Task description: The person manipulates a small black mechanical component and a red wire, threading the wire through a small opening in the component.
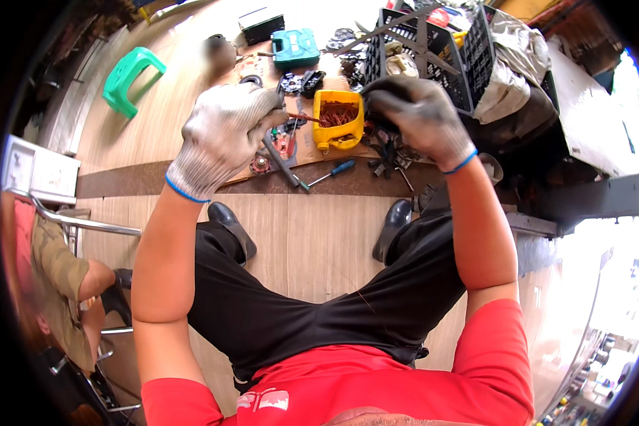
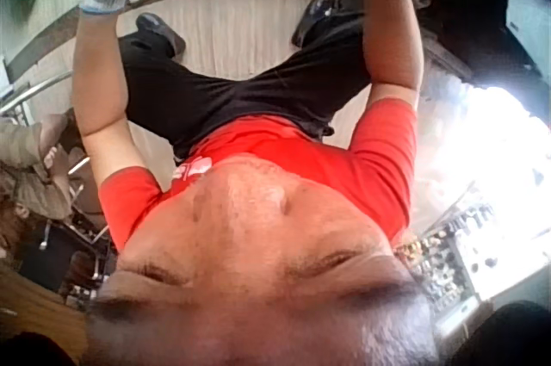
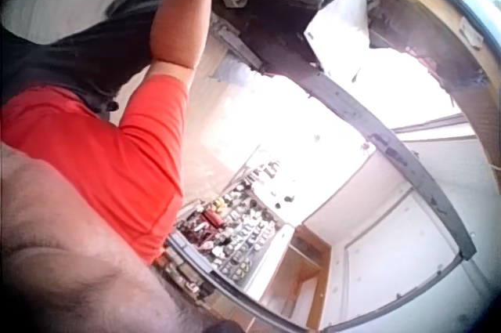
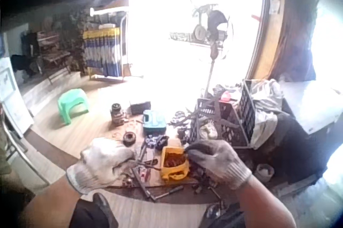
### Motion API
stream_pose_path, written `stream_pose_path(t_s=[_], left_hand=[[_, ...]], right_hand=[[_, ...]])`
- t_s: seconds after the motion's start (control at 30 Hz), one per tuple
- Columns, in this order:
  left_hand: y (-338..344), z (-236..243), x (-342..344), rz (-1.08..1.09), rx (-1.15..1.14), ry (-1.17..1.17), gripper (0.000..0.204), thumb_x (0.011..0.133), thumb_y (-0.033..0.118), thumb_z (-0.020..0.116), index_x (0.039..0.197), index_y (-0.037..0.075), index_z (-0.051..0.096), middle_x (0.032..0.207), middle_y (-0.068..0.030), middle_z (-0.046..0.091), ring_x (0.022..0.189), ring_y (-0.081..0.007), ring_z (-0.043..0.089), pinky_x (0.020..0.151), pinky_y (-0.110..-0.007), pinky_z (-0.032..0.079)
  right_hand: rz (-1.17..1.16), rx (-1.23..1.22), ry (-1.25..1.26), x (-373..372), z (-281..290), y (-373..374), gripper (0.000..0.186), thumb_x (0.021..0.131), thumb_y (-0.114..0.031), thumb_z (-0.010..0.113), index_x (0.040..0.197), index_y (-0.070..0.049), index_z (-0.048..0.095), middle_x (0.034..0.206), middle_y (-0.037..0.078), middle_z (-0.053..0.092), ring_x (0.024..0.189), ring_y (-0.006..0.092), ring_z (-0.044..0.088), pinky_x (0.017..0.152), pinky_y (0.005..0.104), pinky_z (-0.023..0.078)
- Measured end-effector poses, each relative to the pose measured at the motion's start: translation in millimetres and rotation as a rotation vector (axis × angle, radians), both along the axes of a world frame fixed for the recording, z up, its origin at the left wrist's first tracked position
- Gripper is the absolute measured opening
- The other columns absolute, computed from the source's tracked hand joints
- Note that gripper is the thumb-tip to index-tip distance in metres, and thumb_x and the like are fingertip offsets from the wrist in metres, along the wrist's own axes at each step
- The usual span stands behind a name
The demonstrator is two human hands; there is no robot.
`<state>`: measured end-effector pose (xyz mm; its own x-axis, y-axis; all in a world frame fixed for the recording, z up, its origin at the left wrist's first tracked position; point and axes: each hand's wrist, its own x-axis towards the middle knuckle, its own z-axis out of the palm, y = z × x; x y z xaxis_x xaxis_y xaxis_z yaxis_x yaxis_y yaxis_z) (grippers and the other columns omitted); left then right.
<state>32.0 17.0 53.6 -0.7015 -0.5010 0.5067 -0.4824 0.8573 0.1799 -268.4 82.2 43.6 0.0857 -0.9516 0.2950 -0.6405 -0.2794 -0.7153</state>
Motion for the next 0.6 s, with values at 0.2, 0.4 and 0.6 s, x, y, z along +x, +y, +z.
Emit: stream_pose_path(t_s=[0.2,0.4,0.6], left_hand=[[2,5,-11,-0.063,-0.020,0.022,0.015,0.086,0.012,0.075,0.097,0.002,0.071,0.085,-0.0152,0.070,0.079,-0.0352,0.068,0.075,-0.042,0.053],[-1,-1,-16,-0.137,-0.101,0.109,0.015,0.087,0.016,0.078,0.095,0.006,0.070,0.074,-0.0140,0.062,0.069,-0.0332,0.064,0.064,-0.042,0.050],[0,2,-13,-0.153,-0.050,0.141,0.014,0.087,0.015,0.077,0.096,0.006,0.071,0.076,-0.0138,0.063,0.069,-0.0340,0.064,0.064,-0.042,0.050]], right_hand=[[0.180,0.259,0.056,23,8,0,0.031,0.099,-0.027,0.072,0.120,-0.004,0.075,0.102,0.009,0.077,0.090,0.0144,0.070,0.084,0.0291,0.057],[0.248,0.464,-0.061,29,1,-4,0.028,0.097,-0.021,0.075,0.120,-0.005,0.076,0.102,0.005,0.076,0.089,0.0094,0.066,0.084,0.0262,0.056],[0.327,0.487,-0.188,30,0,-2,0.024,0.097,-0.015,0.071,0.118,-0.003,0.075,0.101,0.006,0.076,0.087,0.0086,0.066,0.082,0.0261,0.056]])
